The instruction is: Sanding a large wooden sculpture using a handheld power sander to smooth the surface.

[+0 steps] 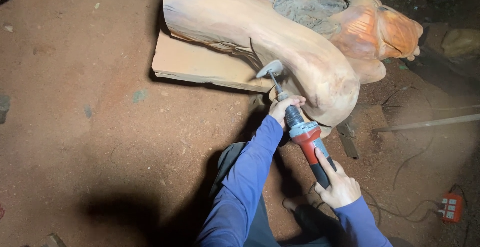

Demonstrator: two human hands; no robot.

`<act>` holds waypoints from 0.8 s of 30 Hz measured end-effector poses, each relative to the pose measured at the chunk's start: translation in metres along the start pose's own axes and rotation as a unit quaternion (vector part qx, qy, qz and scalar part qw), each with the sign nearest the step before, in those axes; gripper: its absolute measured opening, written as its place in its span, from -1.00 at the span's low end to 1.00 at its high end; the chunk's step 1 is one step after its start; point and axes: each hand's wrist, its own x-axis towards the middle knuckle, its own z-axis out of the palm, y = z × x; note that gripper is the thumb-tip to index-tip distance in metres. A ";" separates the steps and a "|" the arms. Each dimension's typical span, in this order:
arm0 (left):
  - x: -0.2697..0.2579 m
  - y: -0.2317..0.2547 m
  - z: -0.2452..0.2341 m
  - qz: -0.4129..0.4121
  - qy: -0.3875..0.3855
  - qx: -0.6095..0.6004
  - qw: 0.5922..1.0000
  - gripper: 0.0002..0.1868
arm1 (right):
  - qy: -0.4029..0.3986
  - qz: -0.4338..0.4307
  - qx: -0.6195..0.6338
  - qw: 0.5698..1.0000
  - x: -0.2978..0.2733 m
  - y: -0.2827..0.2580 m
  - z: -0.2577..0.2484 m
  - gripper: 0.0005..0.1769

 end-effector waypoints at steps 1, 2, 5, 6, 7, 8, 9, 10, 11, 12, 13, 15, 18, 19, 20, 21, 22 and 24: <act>-0.001 0.000 0.000 0.011 -0.015 0.009 1.000 -0.69 | -0.012 0.006 -0.002 1.000 -0.002 -0.001 -0.002 0.17; -0.003 0.000 0.002 0.011 -0.015 0.009 1.000 -0.69 | -0.013 0.007 -0.002 1.000 -0.004 0.003 0.005 0.17; -0.003 0.002 0.004 0.044 -0.057 0.044 0.996 -0.70 | 0.021 -0.016 -0.001 1.000 -0.005 0.006 0.013 0.15; -0.001 0.002 0.002 0.041 -0.047 0.046 0.997 -0.69 | 0.012 -0.010 0.006 1.000 -0.004 0.000 0.008 0.16; 0.000 0.001 0.001 0.039 -0.038 0.049 0.997 -0.67 | 0.004 -0.004 0.014 1.000 -0.004 -0.005 0.003 0.17; 0.000 0.001 0.000 0.038 -0.038 0.049 0.997 -0.67 | 0.004 -0.003 0.014 1.000 -0.002 -0.006 0.003 0.17; -0.001 0.002 -0.001 0.028 -0.022 0.017 0.999 -0.68 | 0.001 -0.003 0.011 1.000 -0.001 -0.008 0.003 0.14; 0.000 0.005 -0.001 0.021 -0.005 -0.016 1.000 -0.69 | -0.001 -0.005 0.006 1.000 0.003 -0.009 0.001 0.11; 0.002 0.007 -0.002 0.024 -0.006 -0.017 1.000 -0.69 | 0.001 -0.007 0.005 1.000 0.007 -0.009 0.000 0.11; 0.004 0.008 -0.005 0.014 -0.006 -0.021 1.000 -0.66 | -0.004 -0.011 0.002 1.000 0.009 -0.009 -0.001 0.15; 0.005 0.008 -0.007 0.005 -0.005 -0.025 1.000 -0.63 | -0.009 -0.015 -0.001 1.000 0.012 -0.008 -0.002 0.18; 0.008 0.010 -0.010 0.014 0.011 -0.025 1.000 -0.65 | -0.024 -0.013 0.003 1.000 0.017 -0.013 -0.010 0.19; 0.010 0.010 -0.012 0.020 0.023 -0.021 0.999 -0.66 | -0.027 -0.014 0.002 1.000 0.016 -0.015 -0.011 0.19; 0.010 0.011 -0.011 0.020 0.019 -0.019 0.999 -0.66 | -0.015 -0.019 -0.004 1.000 0.016 -0.016 -0.010 0.19; 0.007 0.013 -0.008 0.022 0.019 -0.020 0.999 -0.66 | -0.015 -0.020 -0.005 1.000 0.014 -0.016 -0.009 0.19; 0.004 0.014 -0.004 0.021 0.004 -0.015 1.000 -0.66 | -0.007 -0.014 -0.010 1.000 0.012 -0.015 -0.007 0.16; 0.000 0.015 -0.002 0.019 -0.012 -0.009 1.000 -0.67 | 0.000 -0.007 -0.013 1.000 0.008 -0.015 -0.004 0.13; 0.005 0.013 -0.006 0.024 -0.016 -0.007 1.000 -0.67 | 0.000 -0.010 -0.008 1.000 0.009 -0.018 -0.006 0.14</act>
